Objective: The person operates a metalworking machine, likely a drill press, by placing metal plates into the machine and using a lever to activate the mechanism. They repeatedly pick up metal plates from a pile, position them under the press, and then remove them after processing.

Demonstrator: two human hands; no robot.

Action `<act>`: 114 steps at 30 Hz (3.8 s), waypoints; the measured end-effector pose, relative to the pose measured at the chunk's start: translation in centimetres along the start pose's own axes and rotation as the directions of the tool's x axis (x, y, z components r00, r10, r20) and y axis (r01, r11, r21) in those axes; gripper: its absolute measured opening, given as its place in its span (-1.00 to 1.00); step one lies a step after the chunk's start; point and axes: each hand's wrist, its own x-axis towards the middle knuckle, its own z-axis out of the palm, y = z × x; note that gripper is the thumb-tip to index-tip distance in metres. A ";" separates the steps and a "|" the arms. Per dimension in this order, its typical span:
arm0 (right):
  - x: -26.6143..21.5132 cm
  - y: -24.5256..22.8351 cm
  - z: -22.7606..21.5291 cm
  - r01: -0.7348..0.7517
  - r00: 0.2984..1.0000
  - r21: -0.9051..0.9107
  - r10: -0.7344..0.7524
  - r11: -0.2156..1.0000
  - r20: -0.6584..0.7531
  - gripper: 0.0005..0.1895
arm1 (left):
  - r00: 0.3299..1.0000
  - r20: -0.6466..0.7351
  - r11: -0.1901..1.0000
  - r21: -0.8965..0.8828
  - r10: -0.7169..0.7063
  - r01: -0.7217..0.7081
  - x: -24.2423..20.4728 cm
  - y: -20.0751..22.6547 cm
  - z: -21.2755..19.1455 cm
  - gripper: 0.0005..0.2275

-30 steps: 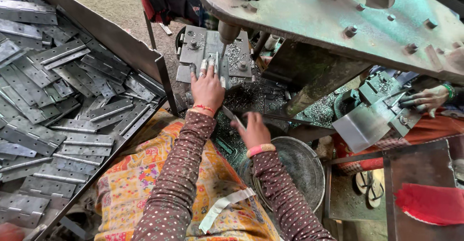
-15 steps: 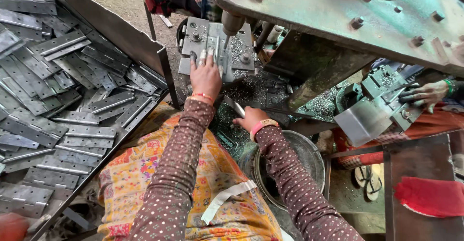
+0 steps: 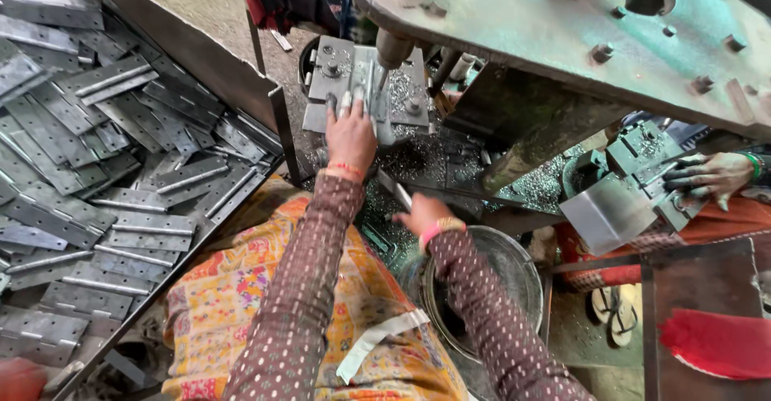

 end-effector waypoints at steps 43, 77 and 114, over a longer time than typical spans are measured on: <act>-4.0 -0.5 -3.2 -0.035 0.997 0.010 0.036 0.999 -0.074 -0.40 | 0.950 0.089 0.951 0.115 -0.298 0.287 -14.2 -31.7 -0.3 -0.51; -2.4 -1.7 -2.6 0.003 0.999 -0.010 -0.003 1.000 -0.038 -0.37 | 0.960 -0.280 0.985 -0.167 0.001 -0.050 -4.0 -2.7 -7.5 -0.88; -3.1 0.3 7.0 -0.009 0.977 0.091 0.028 0.996 -0.209 -0.55 | 1.000 0.010 0.992 -0.127 -0.009 0.010 -2.5 -0.3 -2.8 -0.71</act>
